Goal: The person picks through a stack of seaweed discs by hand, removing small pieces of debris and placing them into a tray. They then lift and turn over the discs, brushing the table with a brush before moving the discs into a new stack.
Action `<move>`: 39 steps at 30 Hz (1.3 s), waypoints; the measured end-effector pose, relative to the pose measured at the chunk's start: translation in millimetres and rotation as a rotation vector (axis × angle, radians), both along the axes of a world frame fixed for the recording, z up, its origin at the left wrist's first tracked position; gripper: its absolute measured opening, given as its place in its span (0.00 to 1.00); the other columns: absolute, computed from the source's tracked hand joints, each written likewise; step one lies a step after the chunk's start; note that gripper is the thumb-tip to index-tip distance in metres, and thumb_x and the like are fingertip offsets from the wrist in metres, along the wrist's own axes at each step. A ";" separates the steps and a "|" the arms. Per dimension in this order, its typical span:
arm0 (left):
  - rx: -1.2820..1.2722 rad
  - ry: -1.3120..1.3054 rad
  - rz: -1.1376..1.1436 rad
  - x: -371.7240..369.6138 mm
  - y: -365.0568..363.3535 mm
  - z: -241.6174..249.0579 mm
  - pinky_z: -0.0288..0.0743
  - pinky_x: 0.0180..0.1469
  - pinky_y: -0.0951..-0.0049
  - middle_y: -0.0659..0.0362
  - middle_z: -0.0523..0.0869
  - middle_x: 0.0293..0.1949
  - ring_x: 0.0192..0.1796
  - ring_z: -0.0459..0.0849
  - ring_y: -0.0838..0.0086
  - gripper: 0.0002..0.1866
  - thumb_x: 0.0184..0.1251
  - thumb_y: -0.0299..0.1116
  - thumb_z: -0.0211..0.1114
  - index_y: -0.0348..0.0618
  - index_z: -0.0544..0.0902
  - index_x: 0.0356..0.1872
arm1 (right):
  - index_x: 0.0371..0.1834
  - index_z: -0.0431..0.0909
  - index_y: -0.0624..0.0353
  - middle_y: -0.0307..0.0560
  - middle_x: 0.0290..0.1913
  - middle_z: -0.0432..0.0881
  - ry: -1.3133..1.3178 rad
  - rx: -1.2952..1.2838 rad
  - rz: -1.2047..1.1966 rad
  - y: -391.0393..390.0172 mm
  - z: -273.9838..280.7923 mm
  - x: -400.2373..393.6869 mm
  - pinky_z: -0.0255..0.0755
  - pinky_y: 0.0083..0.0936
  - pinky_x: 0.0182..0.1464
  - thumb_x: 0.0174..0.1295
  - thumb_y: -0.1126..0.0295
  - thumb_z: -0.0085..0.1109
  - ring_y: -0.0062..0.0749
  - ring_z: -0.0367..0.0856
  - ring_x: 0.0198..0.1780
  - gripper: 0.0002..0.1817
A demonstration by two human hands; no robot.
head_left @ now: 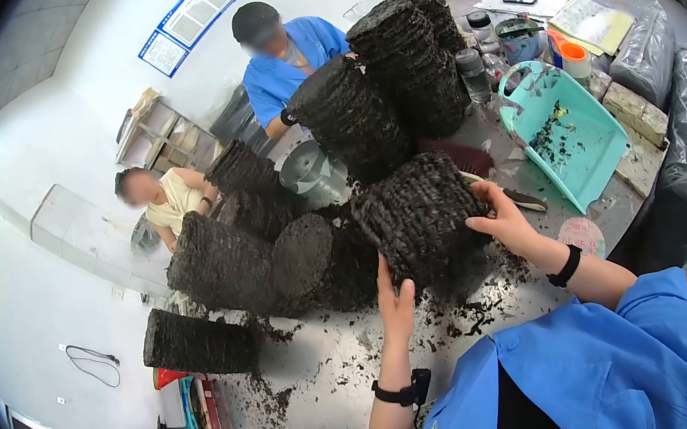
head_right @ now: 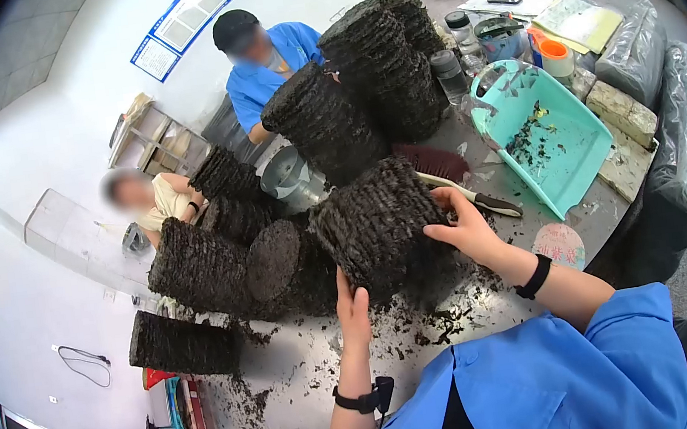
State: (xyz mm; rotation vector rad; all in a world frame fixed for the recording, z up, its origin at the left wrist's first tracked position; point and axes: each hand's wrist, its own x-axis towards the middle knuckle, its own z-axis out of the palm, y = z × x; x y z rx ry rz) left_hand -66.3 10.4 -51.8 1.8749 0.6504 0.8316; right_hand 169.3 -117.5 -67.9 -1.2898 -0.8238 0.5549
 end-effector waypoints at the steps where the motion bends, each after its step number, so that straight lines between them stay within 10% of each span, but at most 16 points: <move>1: 0.223 0.053 -0.044 -0.4 -8.8 16.1 0.55 0.75 0.56 0.46 0.58 0.78 0.76 0.62 0.59 0.42 0.72 0.52 0.62 0.35 0.58 0.77 | 0.68 0.65 0.59 0.47 0.64 0.72 -0.004 -0.001 -0.005 1.9 -7.5 1.5 0.63 0.40 0.68 0.60 0.63 0.68 0.34 0.68 0.68 0.34; 4: 0.802 0.238 -0.061 13.3 -25.1 62.7 0.59 0.73 0.51 0.43 0.64 0.76 0.75 0.65 0.55 0.41 0.67 0.48 0.67 0.36 0.64 0.74 | 0.64 0.68 0.59 0.48 0.60 0.78 0.865 0.305 0.289 -3.3 -26.9 7.4 0.68 0.42 0.66 0.63 0.73 0.52 0.37 0.75 0.62 0.24; 7: 0.867 0.295 -0.182 24.9 -21.6 50.0 0.60 0.72 0.49 0.45 0.71 0.72 0.73 0.69 0.50 0.39 0.63 0.47 0.70 0.36 0.70 0.71 | 0.66 0.68 0.60 0.49 0.59 0.79 1.014 0.095 0.263 -18.3 -81.3 0.6 0.71 0.40 0.64 0.62 0.77 0.49 0.40 0.77 0.60 0.25; 11: 0.814 0.292 -0.323 34.1 -31.5 48.3 0.63 0.72 0.49 0.48 0.74 0.70 0.72 0.71 0.50 0.36 0.64 0.45 0.70 0.37 0.72 0.69 | 0.69 0.66 0.61 0.48 0.59 0.78 0.974 -0.225 0.136 -46.3 -93.4 5.3 0.69 0.37 0.66 0.64 0.77 0.51 0.38 0.76 0.63 0.27; 14: 0.665 0.247 -0.436 37.3 -28.6 47.5 0.61 0.74 0.49 0.48 0.75 0.69 0.73 0.70 0.52 0.33 0.64 0.44 0.70 0.37 0.75 0.67 | 0.72 0.65 0.64 0.47 0.62 0.77 -0.040 -0.264 -0.069 -57.5 -72.8 16.9 0.65 0.29 0.68 0.68 0.70 0.56 0.33 0.73 0.65 0.29; 27: 0.746 0.126 -0.271 33.7 15.9 61.5 0.68 0.70 0.54 0.48 0.78 0.66 0.68 0.77 0.56 0.26 0.71 0.40 0.65 0.36 0.76 0.65 | 0.66 0.72 0.63 0.49 0.62 0.77 -0.098 0.141 -0.081 -17.9 12.4 19.7 0.62 0.33 0.69 0.69 0.68 0.54 0.37 0.72 0.67 0.23; 31: -0.109 -0.530 0.322 17.7 75.2 47.2 0.74 0.65 0.59 0.47 0.80 0.62 0.59 0.81 0.61 0.27 0.82 0.48 0.50 0.32 0.75 0.64 | 0.61 0.74 0.58 0.51 0.63 0.74 -0.527 -0.062 -0.150 -21.8 20.9 20.3 0.64 0.37 0.68 0.60 0.71 0.65 0.46 0.72 0.66 0.24; 39: -0.741 -0.900 0.311 3.8 86.4 40.4 0.63 0.74 0.50 0.55 0.68 0.73 0.73 0.68 0.58 0.32 0.80 0.55 0.48 0.45 0.63 0.75 | 0.55 0.77 0.57 0.50 0.62 0.74 -0.478 -0.067 -0.111 -19.0 24.3 24.9 0.66 0.37 0.67 0.55 0.76 0.66 0.46 0.73 0.65 0.22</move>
